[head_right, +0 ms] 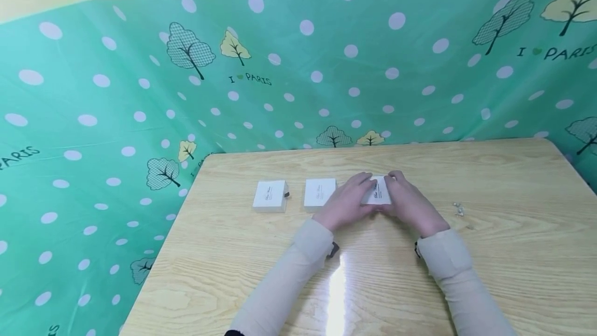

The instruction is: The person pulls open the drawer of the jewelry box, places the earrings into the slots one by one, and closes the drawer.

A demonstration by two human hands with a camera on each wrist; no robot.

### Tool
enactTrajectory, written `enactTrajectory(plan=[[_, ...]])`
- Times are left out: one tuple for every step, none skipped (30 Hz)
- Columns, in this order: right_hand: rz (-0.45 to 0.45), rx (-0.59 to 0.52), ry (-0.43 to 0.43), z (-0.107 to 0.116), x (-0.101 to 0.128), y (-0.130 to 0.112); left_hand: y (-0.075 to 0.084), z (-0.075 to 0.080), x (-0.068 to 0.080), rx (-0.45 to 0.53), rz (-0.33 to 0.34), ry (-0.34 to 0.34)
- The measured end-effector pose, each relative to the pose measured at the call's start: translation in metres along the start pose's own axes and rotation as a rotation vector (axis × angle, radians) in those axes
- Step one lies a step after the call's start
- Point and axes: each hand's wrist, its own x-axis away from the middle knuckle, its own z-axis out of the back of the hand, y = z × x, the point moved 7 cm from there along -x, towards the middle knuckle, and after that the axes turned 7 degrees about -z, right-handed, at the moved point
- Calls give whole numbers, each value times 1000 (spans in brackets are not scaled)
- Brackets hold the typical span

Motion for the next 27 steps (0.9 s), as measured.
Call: enactTrajectory(plan=[[-4,-2,0,0,0,0,0,0,0,9,-1,2],[-8,-4,-1,1,0,1,0,0,0,18,0,5],[-12,-9,-4,0,0,2,0,0,0,25,1,8],[-14,-10,-6,0,-1,2,0,0,1,27,3,9],[-14,-12,-8,0,-1,2,0,1,1,30,5,11],[-17,-16,-11,-1,-1,3,0,1,1,33,6,14],[-21,-20,-15,-1,-1,4,0,1,1,35,8,16],[-22,-23,-16,-1,-1,4,0,1,1,35,8,17],[-24,-25,-17,-2,-2,4,0,1,1,35,8,19],[-26,-26,-17,-2,-2,5,0,1,1,35,7,21],[-26,-27,-17,-2,-2,5,0,1,1,35,8,22],[-26,-27,-15,-2,-2,5,0,1,1,37,8,23],[-25,-25,-15,-1,-2,5,0,1,1,37,8,22],[-23,-24,-11,-1,-1,5,0,1,1,38,8,24],[-22,-22,-8,-1,-1,5,0,1,1,37,9,24],[-23,-21,-7,0,-1,5,0,1,0,33,11,22],[-22,-20,-5,0,-1,4,0,1,0,30,13,21],[-21,-22,-4,1,-1,4,0,2,0,26,14,20],[-19,-22,-3,1,-1,4,1,2,0,21,15,21],[-18,-22,-3,1,-1,4,1,2,0,16,16,21],[-18,-22,-5,1,-1,3,1,2,0,10,17,17],[-18,-24,-9,0,-1,3,1,2,1,8,18,17],[-15,-22,-11,0,-1,3,1,2,1,7,17,16],[-14,-21,-13,0,-1,3,2,2,1,5,16,15],[-12,-16,-14,-1,0,3,2,1,1,4,17,15],[-13,-16,-16,-1,0,3,2,1,1,3,16,13],[-12,-13,-15,-1,0,4,2,0,2,2,15,13]])
